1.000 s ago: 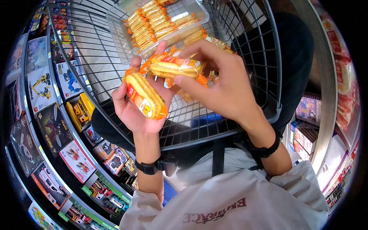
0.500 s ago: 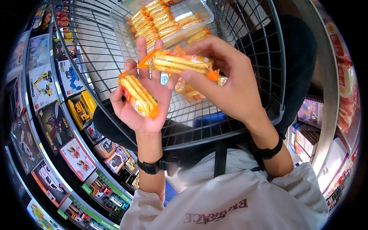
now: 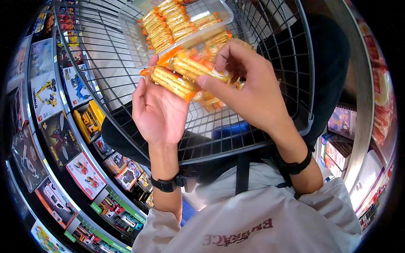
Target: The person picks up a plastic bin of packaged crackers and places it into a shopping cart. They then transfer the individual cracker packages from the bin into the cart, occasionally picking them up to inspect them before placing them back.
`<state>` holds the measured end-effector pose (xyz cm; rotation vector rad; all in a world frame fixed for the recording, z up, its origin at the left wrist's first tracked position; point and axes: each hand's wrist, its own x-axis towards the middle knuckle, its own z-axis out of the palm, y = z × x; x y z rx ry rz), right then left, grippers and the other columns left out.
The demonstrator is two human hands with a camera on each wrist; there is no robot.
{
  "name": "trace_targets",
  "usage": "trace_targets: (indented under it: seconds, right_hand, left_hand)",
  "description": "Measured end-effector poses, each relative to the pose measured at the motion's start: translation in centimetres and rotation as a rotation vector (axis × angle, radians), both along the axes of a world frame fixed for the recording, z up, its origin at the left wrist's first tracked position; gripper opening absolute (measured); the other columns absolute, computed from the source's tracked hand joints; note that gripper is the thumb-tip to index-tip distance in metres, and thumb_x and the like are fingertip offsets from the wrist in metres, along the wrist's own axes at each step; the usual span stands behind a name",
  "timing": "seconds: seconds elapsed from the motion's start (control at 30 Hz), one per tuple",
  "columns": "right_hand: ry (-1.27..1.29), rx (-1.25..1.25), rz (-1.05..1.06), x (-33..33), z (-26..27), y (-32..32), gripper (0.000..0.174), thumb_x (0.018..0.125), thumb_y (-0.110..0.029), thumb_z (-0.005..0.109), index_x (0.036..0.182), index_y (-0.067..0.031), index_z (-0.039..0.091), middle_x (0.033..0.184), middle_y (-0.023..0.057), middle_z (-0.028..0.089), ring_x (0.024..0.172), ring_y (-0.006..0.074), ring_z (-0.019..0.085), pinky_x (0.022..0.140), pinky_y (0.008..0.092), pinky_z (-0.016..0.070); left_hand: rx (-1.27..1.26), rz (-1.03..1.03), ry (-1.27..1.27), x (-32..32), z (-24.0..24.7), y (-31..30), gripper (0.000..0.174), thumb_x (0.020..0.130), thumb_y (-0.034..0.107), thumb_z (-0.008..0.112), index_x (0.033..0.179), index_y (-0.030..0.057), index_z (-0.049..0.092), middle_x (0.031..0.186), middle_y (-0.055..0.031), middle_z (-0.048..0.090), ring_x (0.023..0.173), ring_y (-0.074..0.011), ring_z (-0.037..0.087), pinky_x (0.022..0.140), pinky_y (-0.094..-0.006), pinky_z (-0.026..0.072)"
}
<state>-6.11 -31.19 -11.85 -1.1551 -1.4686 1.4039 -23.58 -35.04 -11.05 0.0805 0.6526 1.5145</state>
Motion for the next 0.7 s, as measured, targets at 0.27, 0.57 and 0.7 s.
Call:
trace_targets:
  seconds: [0.27,0.57,0.7]
  right_hand:
    - [0.034,0.029,0.039,-0.5,-0.1,-0.3,0.026,0.080,-0.012,0.078,0.088,-0.0034,0.055,0.078,0.0004,0.056,0.067,0.0049,0.049,0.061,0.0212,0.0416]
    - [-0.221,0.083,0.163,-0.2,1.2,-0.3,0.026,0.076,-0.012,0.078,0.096,-0.0034,0.063,0.104,0.0097,0.066,0.092,0.0189,0.064,0.080,0.0278,0.0475]
    - [-0.231,0.290,-0.001,0.3,1.7,0.3,0.021,0.077,-0.008,0.074,0.093,-0.0017,0.062,0.108,0.0184,0.063,0.105,0.0346,0.062,0.089,0.0365,0.0485]
  left_hand:
    - [0.126,-0.069,0.038,0.0,-0.5,-0.3,0.048,0.100,0.028,0.039,0.143,0.0066,0.036,0.148,-0.0177,0.039,0.139,-0.0325,0.037,0.118,-0.0499,0.0245]
    - [-0.112,-0.146,0.647,1.3,-1.2,-0.1,0.054,0.090,0.007,0.066,0.135,0.0073,0.036,0.119,-0.0139,0.051,0.109,-0.0195,0.054,0.092,-0.0328,0.0479]
    - [-0.155,-0.521,1.172,0.4,0.4,0.9,0.058,0.085,0.012,0.070,0.133,0.0000,0.038,0.120,-0.0223,0.051,0.115,-0.0313,0.054,0.098,-0.0390,0.0455]
